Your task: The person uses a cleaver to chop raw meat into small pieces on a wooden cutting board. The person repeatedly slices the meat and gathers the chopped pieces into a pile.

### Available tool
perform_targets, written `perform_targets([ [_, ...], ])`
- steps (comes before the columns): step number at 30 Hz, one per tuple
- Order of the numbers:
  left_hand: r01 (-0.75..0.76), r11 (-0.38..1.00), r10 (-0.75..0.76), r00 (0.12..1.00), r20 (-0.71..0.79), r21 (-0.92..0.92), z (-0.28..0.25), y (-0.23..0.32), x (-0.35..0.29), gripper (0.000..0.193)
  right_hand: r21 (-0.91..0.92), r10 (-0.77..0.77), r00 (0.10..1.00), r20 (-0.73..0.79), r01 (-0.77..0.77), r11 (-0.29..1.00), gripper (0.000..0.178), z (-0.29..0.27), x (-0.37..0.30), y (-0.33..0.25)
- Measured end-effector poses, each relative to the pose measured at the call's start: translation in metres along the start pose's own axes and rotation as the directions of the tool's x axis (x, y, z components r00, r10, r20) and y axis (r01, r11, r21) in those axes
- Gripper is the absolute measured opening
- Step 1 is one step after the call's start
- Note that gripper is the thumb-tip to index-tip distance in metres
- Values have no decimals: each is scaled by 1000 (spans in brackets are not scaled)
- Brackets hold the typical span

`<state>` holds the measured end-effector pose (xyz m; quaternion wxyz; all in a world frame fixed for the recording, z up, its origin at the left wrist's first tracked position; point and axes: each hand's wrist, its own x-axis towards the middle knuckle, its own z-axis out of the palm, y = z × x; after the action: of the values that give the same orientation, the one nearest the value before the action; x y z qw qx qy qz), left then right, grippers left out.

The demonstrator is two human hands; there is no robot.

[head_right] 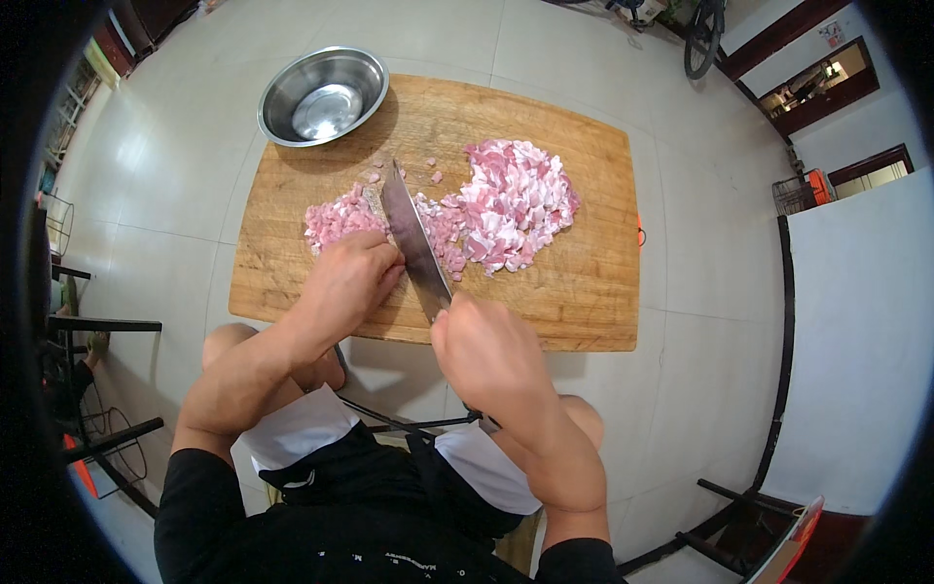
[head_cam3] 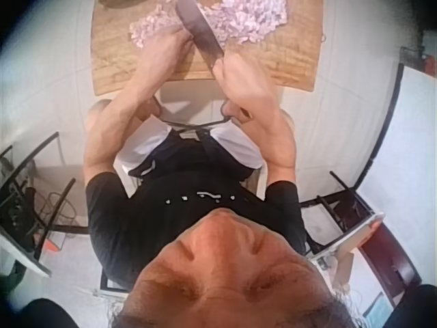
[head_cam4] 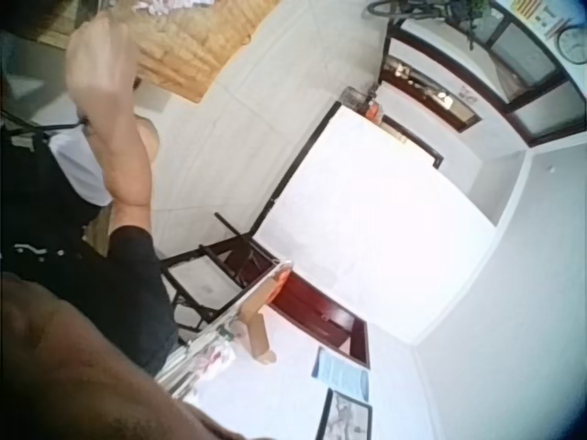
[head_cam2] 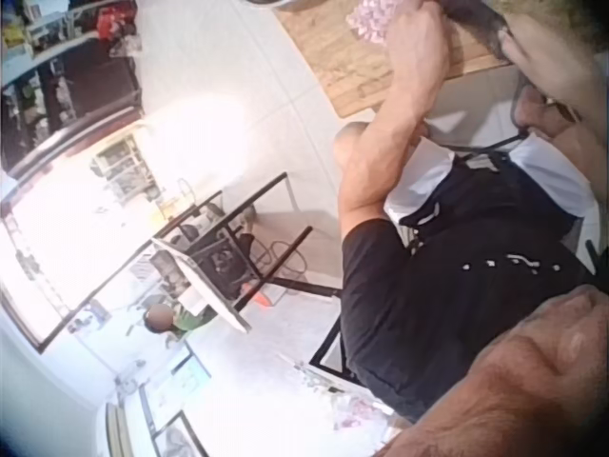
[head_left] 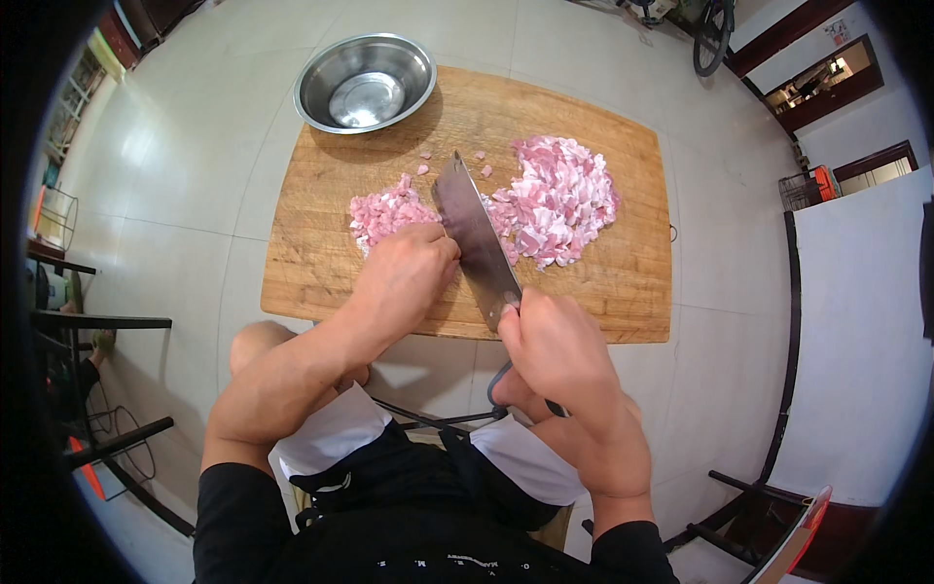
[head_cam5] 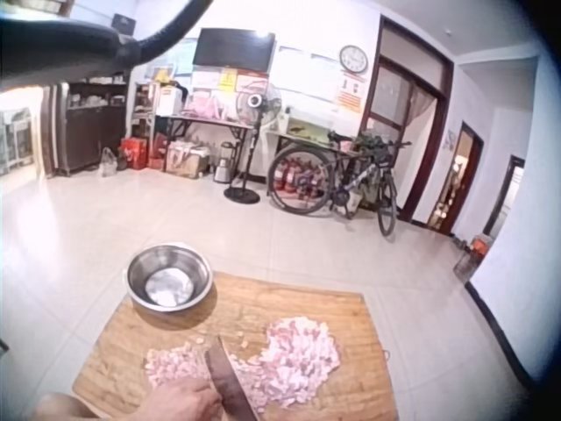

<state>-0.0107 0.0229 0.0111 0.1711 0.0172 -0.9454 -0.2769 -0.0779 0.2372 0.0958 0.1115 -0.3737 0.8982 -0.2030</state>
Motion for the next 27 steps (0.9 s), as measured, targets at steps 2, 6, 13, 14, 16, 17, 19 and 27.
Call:
perform_targets([
  [2,-14,1000,14,1000,6,24,-3,-1,-1,10,34,106,987,122,-111,993,34,-6,16,-11],
  [6,-53,998,52,999,15,18,-3,0,2,9,24,139,984,112,-142,990,36,2,28,-6],
  [13,-112,993,111,993,47,25,-5,5,4,8,292,202,970,136,-234,927,37,23,44,31],
  [14,-98,994,97,995,29,38,-5,3,4,8,362,242,956,167,-287,887,36,16,44,25],
  [16,-87,996,87,996,-26,17,-7,-4,10,10,464,282,940,193,-340,818,36,11,43,23],
  [17,-80,997,80,995,-55,7,-9,-8,13,11,499,286,940,186,-341,797,35,9,41,25],
  [19,-17,999,12,991,-132,-39,-14,-13,19,14,531,295,940,172,-340,776,36,6,37,27],
  [27,171,985,-166,977,-133,24,-26,-40,48,20,481,259,958,125,-286,829,37,-4,26,25],
])
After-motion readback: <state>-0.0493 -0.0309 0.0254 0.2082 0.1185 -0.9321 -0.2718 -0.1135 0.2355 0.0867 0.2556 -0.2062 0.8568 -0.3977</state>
